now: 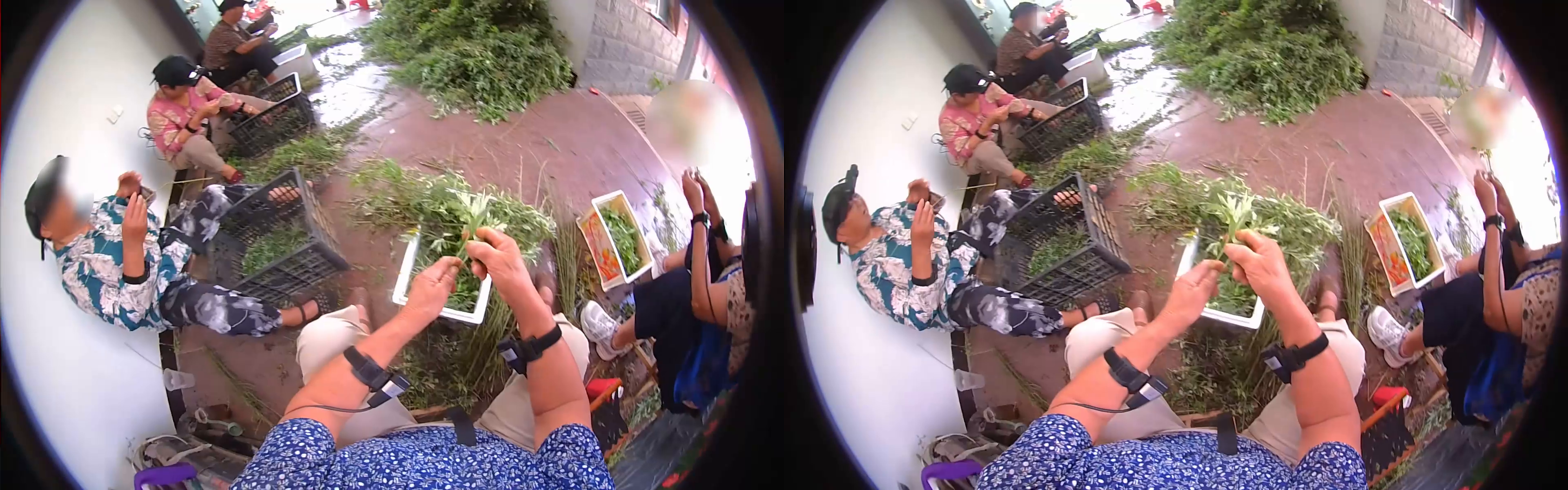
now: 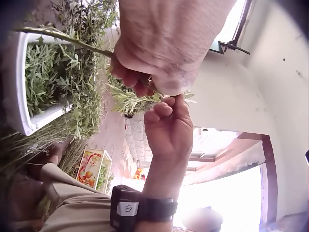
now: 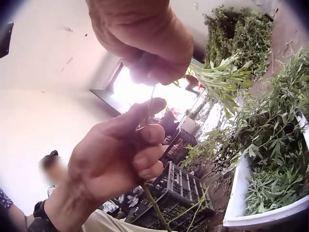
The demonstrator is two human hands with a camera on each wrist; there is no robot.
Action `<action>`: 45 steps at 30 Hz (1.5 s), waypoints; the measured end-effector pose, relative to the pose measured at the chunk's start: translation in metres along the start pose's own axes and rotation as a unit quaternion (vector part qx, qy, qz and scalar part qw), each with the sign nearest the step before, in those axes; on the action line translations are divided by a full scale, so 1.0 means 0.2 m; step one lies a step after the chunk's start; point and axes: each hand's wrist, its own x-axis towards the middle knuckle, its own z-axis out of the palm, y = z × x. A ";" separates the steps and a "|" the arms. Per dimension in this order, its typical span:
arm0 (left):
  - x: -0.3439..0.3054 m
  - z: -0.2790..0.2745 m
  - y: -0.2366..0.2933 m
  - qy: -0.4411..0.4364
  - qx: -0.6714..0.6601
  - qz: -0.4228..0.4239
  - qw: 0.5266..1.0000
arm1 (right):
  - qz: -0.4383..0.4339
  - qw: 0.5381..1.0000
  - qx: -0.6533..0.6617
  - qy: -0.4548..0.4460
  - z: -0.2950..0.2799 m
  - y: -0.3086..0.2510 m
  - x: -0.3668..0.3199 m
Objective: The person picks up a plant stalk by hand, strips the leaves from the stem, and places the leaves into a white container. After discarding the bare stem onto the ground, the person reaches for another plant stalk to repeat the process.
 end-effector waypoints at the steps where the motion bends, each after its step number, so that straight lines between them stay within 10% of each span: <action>1: 0.00 0.00 0.00 -0.002 -0.015 0.002 1.000 | 0.007 1.000 -0.010 0.000 0.00 -0.01 0.00; 12: 0.03 -0.05 0.06 -0.041 0.006 -0.024 0.999 | -0.198 0.913 -0.350 0.068 0.03 0.11 0.04; 16: 0.04 -0.07 -0.01 -0.055 -0.049 -0.065 0.995 | -0.088 0.940 -0.266 0.193 -0.06 -0.07 0.04; 21: 0.02 -0.12 0.10 -0.047 -0.167 -0.097 0.980 | -0.104 0.985 0.045 0.126 -0.16 -0.11 0.01; 28: 0.02 -0.11 0.09 -0.033 -0.144 -0.077 0.986 | -0.014 1.000 0.005 -0.026 -0.11 -0.07 -0.02; 45: 0.01 -0.04 0.03 -0.015 0.114 0.033 0.993 | -0.027 0.999 0.011 0.022 -0.03 0.00 0.02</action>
